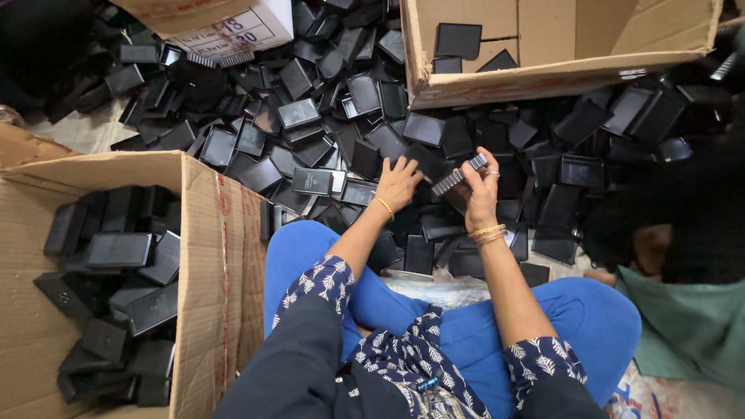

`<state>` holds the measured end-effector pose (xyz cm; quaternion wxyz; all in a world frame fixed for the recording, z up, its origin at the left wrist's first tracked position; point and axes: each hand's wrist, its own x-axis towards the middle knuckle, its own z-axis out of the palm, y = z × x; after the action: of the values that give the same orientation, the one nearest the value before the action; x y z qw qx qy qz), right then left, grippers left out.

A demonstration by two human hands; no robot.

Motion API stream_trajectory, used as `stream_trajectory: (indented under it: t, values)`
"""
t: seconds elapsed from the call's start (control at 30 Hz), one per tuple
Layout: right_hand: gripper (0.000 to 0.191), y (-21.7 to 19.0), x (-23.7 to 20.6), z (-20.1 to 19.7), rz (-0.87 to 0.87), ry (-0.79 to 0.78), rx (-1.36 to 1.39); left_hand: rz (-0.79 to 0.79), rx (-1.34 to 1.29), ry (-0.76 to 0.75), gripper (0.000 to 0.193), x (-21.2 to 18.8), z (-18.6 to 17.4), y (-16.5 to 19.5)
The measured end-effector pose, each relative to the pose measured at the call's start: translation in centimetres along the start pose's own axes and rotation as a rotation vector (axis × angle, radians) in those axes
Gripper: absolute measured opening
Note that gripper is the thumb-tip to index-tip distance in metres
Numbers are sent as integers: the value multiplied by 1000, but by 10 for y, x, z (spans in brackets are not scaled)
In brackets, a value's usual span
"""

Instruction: The person sits on the floor among a large pile of black plastic boxes and sorts them one at a time, placing them into cardboard cartons positioned around them. Other people nearby sort the same parts into their own boxes.

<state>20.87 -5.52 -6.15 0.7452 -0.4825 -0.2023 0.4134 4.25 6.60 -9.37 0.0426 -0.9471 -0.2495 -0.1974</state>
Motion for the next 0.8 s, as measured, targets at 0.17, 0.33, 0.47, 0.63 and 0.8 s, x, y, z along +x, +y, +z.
stream_trajectory:
  t: [0.17,0.33,0.47,0.63,0.8]
  values:
    - [55,2,1,-1,88,12,-126,-73,-46,17,27,-4,1,-12]
    - [58,8,0,-3,194,-30,-211,-289,-259,175,26,11,-18,-6]
    - [58,13,0,-4,251,-64,-229,-535,-687,23,34,11,-39,9]
    - [51,12,-4,-3,255,-232,-40,-349,-1258,25,40,6,-47,10]
    - [49,10,-3,-2,239,-224,35,-353,-1573,-124,46,8,-53,11]
